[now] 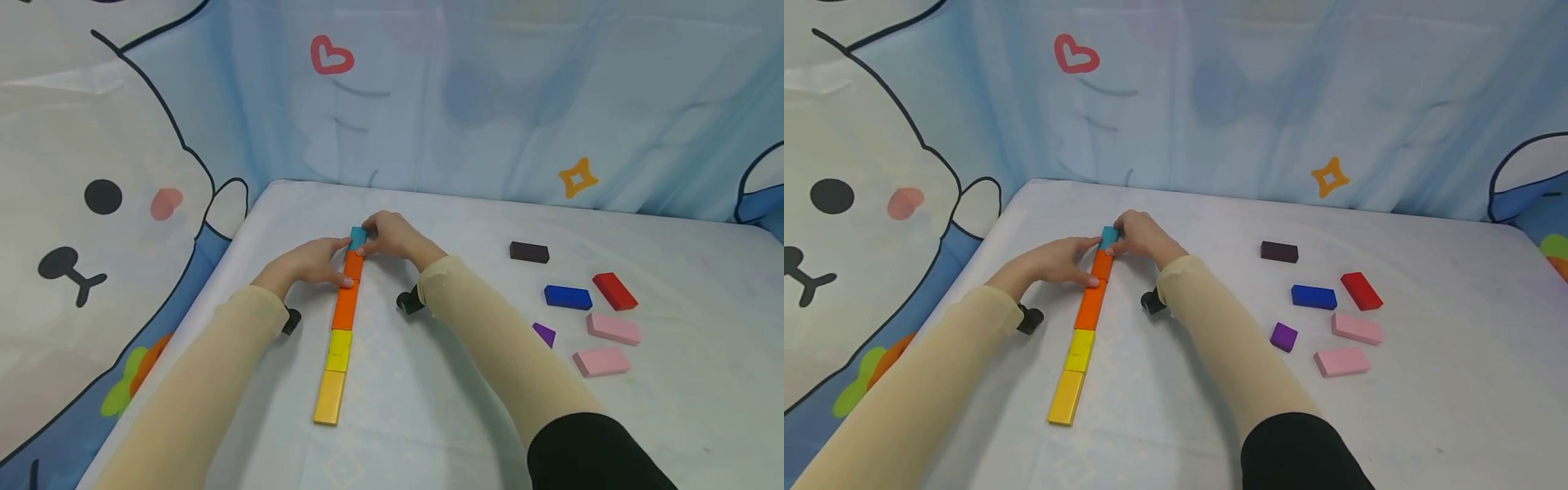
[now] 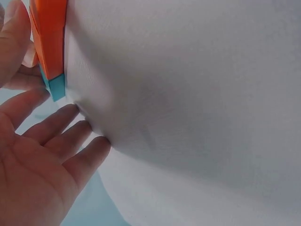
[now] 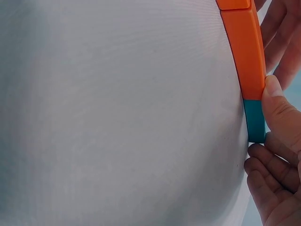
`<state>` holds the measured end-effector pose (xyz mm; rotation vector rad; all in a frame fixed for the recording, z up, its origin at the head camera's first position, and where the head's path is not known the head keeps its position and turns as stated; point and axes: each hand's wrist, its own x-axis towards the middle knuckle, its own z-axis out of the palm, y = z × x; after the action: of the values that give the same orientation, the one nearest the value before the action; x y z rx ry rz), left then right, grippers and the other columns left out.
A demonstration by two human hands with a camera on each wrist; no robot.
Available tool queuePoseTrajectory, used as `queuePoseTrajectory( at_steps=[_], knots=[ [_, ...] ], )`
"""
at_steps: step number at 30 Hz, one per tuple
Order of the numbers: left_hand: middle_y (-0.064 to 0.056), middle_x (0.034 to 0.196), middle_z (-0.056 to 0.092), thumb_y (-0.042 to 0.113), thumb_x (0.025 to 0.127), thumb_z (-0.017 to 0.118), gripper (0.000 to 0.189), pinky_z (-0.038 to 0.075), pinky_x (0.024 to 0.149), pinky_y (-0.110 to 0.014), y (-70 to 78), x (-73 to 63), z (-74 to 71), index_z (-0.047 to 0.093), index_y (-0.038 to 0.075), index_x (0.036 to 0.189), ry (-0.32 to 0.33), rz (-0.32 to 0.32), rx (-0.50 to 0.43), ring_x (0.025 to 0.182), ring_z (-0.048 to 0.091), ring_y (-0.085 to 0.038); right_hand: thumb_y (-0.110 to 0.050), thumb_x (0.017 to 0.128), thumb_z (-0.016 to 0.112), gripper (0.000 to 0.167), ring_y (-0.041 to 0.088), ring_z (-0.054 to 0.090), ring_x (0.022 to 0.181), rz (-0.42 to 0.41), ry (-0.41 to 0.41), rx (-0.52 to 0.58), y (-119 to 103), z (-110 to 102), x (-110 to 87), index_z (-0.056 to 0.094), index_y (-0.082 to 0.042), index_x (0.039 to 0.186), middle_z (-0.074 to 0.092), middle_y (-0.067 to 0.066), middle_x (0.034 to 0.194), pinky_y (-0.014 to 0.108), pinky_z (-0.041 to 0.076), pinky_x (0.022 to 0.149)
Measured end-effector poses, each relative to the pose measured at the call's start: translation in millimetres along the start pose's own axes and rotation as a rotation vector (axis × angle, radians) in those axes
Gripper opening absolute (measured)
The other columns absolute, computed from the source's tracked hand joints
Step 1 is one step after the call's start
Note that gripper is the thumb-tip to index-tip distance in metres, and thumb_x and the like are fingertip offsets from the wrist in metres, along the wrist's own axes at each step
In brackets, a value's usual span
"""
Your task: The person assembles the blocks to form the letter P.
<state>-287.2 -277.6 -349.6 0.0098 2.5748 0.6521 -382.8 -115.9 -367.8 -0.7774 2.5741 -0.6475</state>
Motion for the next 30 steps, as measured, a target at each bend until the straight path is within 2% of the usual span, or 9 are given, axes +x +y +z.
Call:
queuePoseTrajectory(
  at_steps=[21,30],
  knots=[
    [-0.012,0.170,0.026,0.027,0.094,0.076,0.088,0.026,0.127,-0.053,1.7,4.1,0.1,0.024,0.021,0.164,0.019,-0.005,0.024,0.157,0.025,-0.034,-0.032,0.093,0.076,0.066,0.028,0.049,0.141,0.019,-0.005,0.010,1.3,-0.1,-1.2,0.053,-0.005,0.148,0.054,0.013,0.153,0.041,0.038,0.123],
    [-0.012,0.170,0.026,0.026,0.095,0.075,0.086,0.027,0.127,-0.053,3.8,2.7,1.1,0.024,0.022,0.164,0.012,-0.031,0.019,0.156,0.026,-0.033,-0.036,0.096,0.072,0.067,0.030,0.051,0.140,-0.016,0.001,-0.032,4.8,1.4,-4.5,0.049,-0.007,0.151,0.054,0.016,0.152,0.043,0.041,0.121]
  ],
)
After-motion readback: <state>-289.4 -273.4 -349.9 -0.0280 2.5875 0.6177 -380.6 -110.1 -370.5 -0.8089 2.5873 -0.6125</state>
